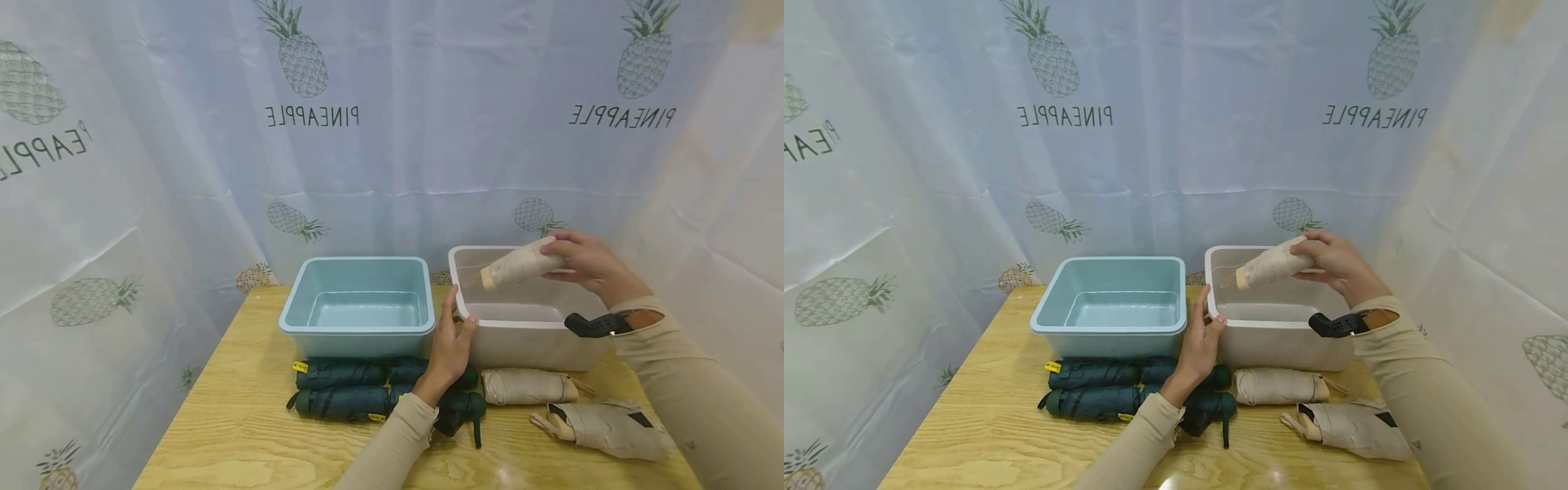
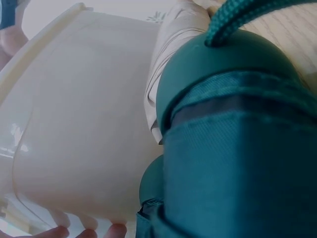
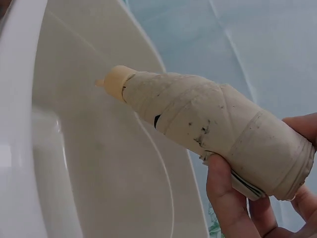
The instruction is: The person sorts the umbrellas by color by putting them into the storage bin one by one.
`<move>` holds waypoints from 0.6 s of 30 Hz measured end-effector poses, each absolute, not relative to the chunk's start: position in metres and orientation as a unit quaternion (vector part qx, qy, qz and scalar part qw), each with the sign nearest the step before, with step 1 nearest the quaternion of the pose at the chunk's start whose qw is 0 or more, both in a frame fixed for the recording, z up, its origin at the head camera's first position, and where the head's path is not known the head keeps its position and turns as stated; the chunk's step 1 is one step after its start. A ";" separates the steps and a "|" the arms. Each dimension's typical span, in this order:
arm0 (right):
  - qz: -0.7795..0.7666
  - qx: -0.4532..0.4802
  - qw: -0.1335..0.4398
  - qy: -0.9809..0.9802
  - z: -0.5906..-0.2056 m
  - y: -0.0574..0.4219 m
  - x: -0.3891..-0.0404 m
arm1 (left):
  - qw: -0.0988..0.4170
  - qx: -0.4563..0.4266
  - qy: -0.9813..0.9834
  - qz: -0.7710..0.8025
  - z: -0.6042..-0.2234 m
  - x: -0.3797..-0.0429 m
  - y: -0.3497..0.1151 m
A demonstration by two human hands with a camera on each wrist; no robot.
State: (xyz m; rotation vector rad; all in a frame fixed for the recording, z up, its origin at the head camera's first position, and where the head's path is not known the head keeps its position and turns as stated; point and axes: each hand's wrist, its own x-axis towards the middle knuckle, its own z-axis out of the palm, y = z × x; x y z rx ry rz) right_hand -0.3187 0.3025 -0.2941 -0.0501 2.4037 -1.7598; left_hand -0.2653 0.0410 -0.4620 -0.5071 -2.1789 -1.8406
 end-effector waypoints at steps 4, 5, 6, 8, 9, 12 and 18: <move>-0.564 -0.025 0.087 0.821 -0.298 0.301 -0.323 | 0.123 -0.170 -0.750 -0.628 -0.461 -0.265 0.041; -0.560 -0.027 0.089 0.823 -0.298 0.300 -0.325 | 0.123 -0.170 -0.750 -0.627 -0.461 -0.265 0.041; -0.560 -0.025 0.091 0.823 -0.298 0.298 -0.326 | 0.124 -0.170 -0.750 -0.627 -0.461 -0.265 0.041; -0.558 -0.024 0.098 0.824 -0.299 0.296 -0.329 | 0.125 -0.171 -0.749 -0.628 -0.461 -0.265 0.041; -0.556 -0.023 0.100 0.825 -0.299 0.295 -0.331 | 0.125 -0.171 -0.749 -0.628 -0.462 -0.265 0.041; -0.548 -0.011 0.106 0.830 -0.299 0.292 -0.336 | 0.123 -0.169 -0.748 -0.630 -0.462 -0.265 0.041; -0.506 -0.006 0.117 0.854 -0.302 0.288 -0.347 | 0.117 -0.166 -0.750 -0.630 -0.462 -0.266 0.040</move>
